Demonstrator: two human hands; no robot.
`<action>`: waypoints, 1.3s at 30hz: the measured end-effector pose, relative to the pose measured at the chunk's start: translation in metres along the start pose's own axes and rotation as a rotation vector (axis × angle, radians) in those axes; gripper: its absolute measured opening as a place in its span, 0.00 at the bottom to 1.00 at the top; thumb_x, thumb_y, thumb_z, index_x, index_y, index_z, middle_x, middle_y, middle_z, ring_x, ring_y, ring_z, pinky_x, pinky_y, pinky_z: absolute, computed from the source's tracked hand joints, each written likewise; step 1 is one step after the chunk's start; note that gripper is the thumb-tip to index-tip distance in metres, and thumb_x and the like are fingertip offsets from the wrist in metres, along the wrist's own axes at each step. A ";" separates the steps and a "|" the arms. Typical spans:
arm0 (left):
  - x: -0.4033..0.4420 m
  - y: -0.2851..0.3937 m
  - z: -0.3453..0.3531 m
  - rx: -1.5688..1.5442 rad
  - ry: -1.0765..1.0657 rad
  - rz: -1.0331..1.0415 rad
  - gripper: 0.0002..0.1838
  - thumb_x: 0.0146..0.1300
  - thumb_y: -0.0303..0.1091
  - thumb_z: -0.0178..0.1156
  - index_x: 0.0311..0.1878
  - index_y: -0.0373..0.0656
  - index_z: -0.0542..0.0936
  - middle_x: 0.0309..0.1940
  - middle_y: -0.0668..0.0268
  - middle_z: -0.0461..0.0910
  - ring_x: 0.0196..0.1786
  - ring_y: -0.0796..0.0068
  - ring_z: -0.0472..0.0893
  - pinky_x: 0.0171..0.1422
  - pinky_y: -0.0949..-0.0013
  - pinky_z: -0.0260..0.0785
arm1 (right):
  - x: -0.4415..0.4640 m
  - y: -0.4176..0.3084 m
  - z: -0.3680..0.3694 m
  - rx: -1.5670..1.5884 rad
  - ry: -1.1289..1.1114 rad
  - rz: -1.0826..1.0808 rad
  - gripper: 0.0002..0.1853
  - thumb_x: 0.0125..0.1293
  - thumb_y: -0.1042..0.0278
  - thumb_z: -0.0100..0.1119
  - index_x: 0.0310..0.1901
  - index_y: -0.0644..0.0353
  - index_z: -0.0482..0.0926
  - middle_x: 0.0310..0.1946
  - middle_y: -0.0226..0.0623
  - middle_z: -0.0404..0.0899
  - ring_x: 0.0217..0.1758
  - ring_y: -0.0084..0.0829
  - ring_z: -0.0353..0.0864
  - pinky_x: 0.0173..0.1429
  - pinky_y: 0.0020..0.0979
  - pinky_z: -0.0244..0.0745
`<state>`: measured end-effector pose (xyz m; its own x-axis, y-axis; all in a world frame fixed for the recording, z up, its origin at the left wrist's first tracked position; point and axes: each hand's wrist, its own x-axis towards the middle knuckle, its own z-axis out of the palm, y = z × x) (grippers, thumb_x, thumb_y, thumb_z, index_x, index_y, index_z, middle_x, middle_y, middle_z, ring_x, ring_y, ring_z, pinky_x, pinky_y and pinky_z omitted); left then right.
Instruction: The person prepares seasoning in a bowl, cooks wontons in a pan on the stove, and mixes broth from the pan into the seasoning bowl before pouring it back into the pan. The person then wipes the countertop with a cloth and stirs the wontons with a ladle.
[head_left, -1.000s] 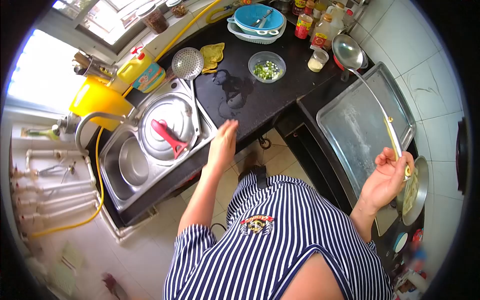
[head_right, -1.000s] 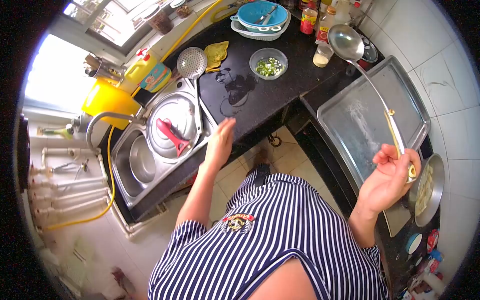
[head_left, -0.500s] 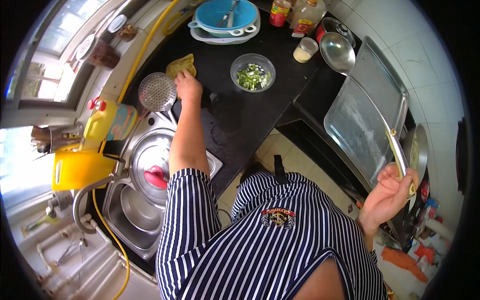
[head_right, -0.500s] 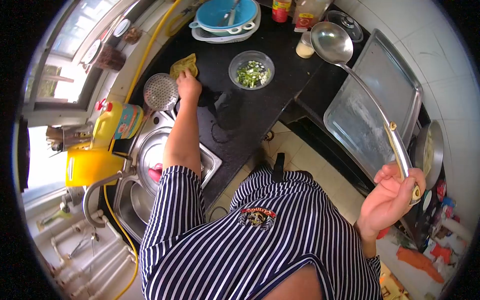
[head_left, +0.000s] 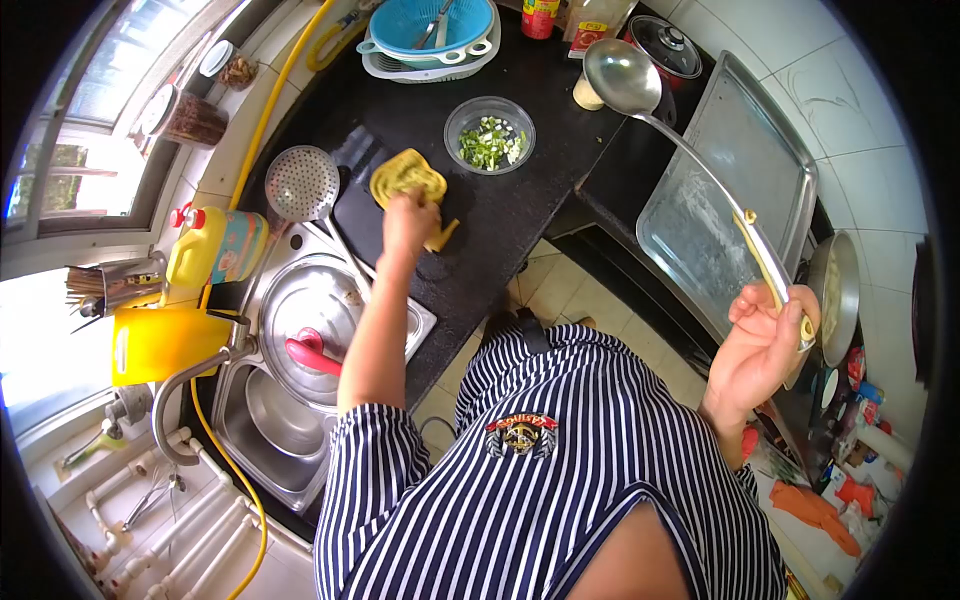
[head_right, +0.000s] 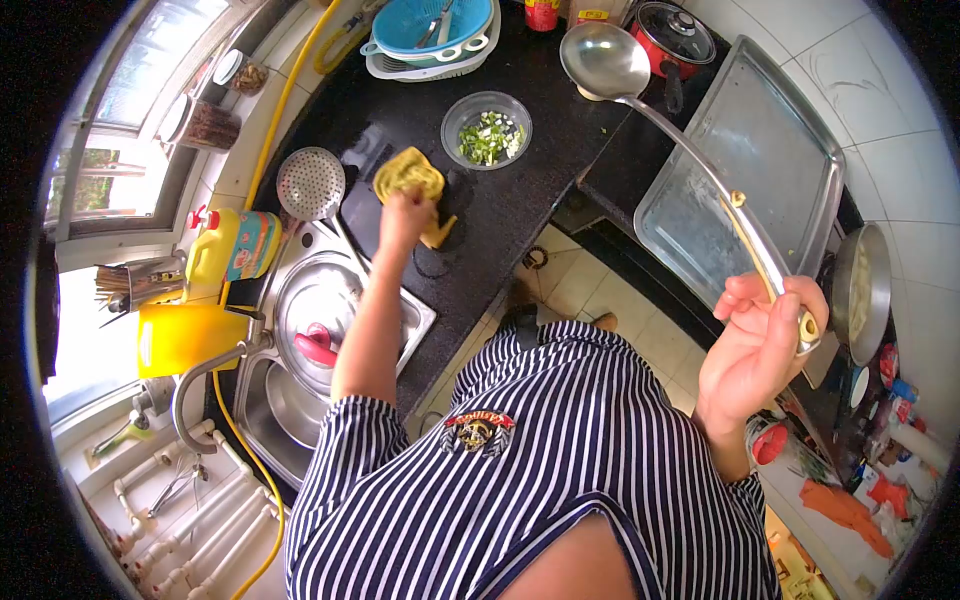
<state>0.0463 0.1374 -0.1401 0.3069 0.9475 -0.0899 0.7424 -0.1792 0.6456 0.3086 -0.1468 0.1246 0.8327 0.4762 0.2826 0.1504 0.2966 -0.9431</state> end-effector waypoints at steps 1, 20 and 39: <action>-0.016 0.005 0.013 0.007 0.009 0.045 0.18 0.57 0.34 0.62 0.50 0.40 0.85 0.39 0.46 0.81 0.38 0.45 0.83 0.44 0.53 0.77 | 0.002 0.000 0.000 0.002 0.000 0.000 0.13 0.77 0.59 0.48 0.51 0.60 0.72 0.32 0.42 0.82 0.30 0.29 0.75 0.34 0.28 0.68; 0.035 0.019 0.065 0.557 0.308 0.252 0.26 0.76 0.50 0.45 0.74 0.58 0.67 0.77 0.70 0.60 0.80 0.55 0.54 0.79 0.32 0.41 | 0.006 -0.007 -0.012 -0.085 0.005 -0.026 0.13 0.78 0.59 0.46 0.43 0.61 0.71 0.30 0.39 0.79 0.33 0.27 0.75 0.35 0.28 0.68; -0.073 0.007 0.035 0.536 0.132 0.173 0.26 0.76 0.53 0.45 0.76 0.66 0.65 0.79 0.70 0.56 0.82 0.46 0.46 0.79 0.29 0.32 | 0.009 0.014 0.039 0.003 -0.112 -0.029 0.13 0.77 0.59 0.47 0.54 0.58 0.70 0.31 0.43 0.80 0.30 0.29 0.74 0.35 0.29 0.68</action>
<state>0.0500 0.0576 -0.1556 0.3991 0.9115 0.1000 0.8968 -0.4107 0.1646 0.2975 -0.1057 0.1213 0.7634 0.5568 0.3274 0.1717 0.3136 -0.9339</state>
